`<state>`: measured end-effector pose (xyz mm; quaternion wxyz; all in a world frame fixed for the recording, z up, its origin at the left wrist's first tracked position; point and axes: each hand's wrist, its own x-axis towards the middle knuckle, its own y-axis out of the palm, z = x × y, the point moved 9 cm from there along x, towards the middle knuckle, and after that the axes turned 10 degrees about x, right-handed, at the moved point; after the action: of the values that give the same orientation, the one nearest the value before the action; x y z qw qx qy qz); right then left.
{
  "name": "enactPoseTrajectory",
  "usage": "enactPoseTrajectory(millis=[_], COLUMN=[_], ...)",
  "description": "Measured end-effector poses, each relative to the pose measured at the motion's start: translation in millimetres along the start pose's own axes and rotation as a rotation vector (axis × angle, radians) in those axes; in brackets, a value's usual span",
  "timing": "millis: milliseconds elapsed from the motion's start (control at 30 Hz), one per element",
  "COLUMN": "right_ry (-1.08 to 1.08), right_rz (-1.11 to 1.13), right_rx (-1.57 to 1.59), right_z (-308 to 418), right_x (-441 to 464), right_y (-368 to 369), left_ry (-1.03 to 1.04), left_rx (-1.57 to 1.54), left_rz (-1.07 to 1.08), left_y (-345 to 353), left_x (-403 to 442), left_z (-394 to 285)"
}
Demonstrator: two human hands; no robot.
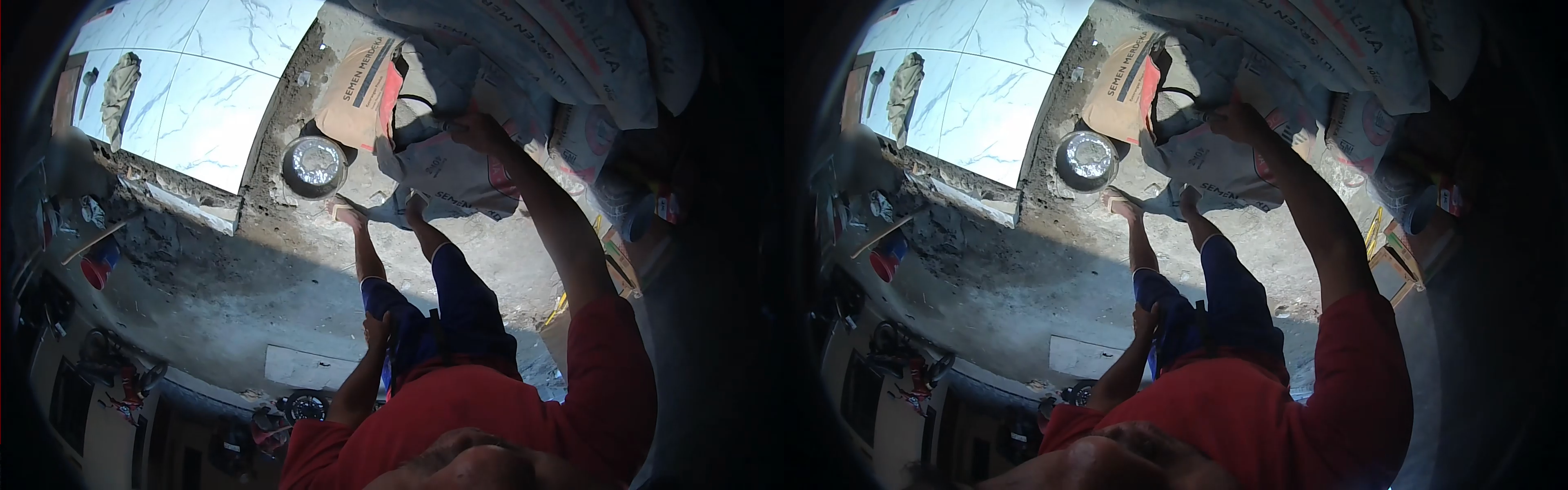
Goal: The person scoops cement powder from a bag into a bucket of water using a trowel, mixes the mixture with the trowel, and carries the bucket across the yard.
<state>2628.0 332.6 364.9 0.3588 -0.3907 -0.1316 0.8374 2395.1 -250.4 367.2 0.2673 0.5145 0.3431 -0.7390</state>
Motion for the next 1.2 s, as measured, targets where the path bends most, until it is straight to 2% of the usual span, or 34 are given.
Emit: enactPoseTrajectory(millis=[33,100,133,200,300,433,500,600,667,733,833,1000,1100,1200], right_ry=[-0.001,0.271,0.270,0.404,0.512,0.499,0.327,0.379,0.413,0.445,0.472,0.498,0.539,0.477], right_rz=[0.002,0.079,0.078,0.110,0.075,-0.001,-0.014,-0.078,-0.037,0.013,0.059,0.203,0.202,0.163], right_rx=[-0.004,0.293,0.286,0.553,0.702,0.645,0.480,0.349,0.352,0.363,0.569,0.791,0.871,0.687], right_z=[-7,-34,-33,-35,-23,-34,-26,7,20,36,62,91,102,96], right_x=[1,-5,-7,-22,-43,-61,-67,-91,-107,-118,-129,-104,-72,-29], right_y=[7,27,23,28,20,0,-17,-40,-39,-16,26,148,217,273], left_ry=[0.000,0.004,0.004,0.000,-0.006,0.004,-0.008,-0.018,-0.032,-0.026,-0.034,-0.052,-0.059,-0.065], left_rx=[0.008,0.001,-0.006,-0.015,-0.030,-0.058,-0.061,-0.070,-0.092,-0.093,-0.111,-0.160,-0.185,-0.207], left_rz=[-0.008,0.003,0.005,0.010,0.009,0.041,0.050,0.052,0.047,0.058,0.093,0.110,0.128,0.142], left_y=[0,-1,-2,-3,-2,-2,-3,-2,-1,-5,-6,2,5,8], left_x=[0,-1,0,0,1,4,3,6,7,5,5,11,12,16], left_z=[-1,0,-2,-3,4,7,7,10,15,14,15,25,31,33])
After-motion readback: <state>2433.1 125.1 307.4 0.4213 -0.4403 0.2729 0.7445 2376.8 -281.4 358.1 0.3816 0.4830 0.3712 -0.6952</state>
